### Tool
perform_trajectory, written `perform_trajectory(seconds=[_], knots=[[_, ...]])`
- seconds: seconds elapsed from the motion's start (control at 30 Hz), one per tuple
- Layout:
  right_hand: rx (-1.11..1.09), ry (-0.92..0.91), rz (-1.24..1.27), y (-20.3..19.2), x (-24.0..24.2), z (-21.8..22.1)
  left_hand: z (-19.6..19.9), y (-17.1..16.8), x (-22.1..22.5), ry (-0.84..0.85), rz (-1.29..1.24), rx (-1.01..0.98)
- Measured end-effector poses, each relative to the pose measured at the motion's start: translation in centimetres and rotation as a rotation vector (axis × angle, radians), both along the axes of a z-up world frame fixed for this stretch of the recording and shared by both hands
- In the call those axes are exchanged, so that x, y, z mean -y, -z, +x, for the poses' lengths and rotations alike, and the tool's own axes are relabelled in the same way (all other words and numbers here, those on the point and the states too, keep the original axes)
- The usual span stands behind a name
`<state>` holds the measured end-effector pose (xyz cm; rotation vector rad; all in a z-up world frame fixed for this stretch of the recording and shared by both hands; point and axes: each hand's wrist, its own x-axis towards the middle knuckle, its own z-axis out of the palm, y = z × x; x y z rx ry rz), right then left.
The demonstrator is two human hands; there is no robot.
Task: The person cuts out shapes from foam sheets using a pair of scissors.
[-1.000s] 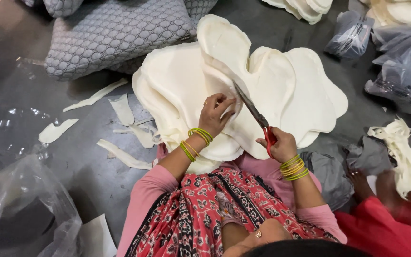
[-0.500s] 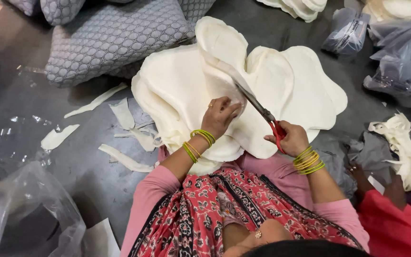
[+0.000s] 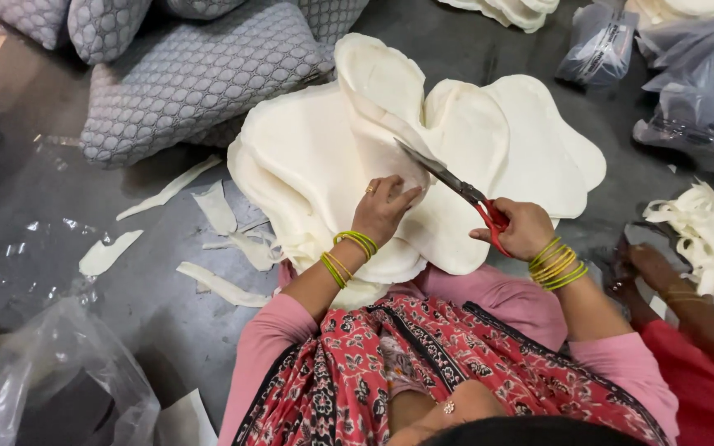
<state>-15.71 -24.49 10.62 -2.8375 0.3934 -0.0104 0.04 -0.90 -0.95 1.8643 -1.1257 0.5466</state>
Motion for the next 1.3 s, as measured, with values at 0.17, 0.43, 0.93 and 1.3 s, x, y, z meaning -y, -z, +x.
perform_trajectory(seconds=[0.17,0.43,0.93,1.3], knots=[[-0.011,-0.018,0.027,0.3,1.1,0.2,-0.1,0.2,0.1,-0.008,0.033,0.043],[-0.069,-0.019,0.066,0.0,2.4,0.5,0.1,0.9,0.4,0.011,0.051,0.077],[-0.205,0.014,0.253,-0.5,4.0,2.7,0.1,1.3,0.7,0.032,0.107,0.161],[-0.201,-0.017,0.253,-0.6,4.5,4.4,0.0,1.7,1.2,0.054,0.182,0.210]])
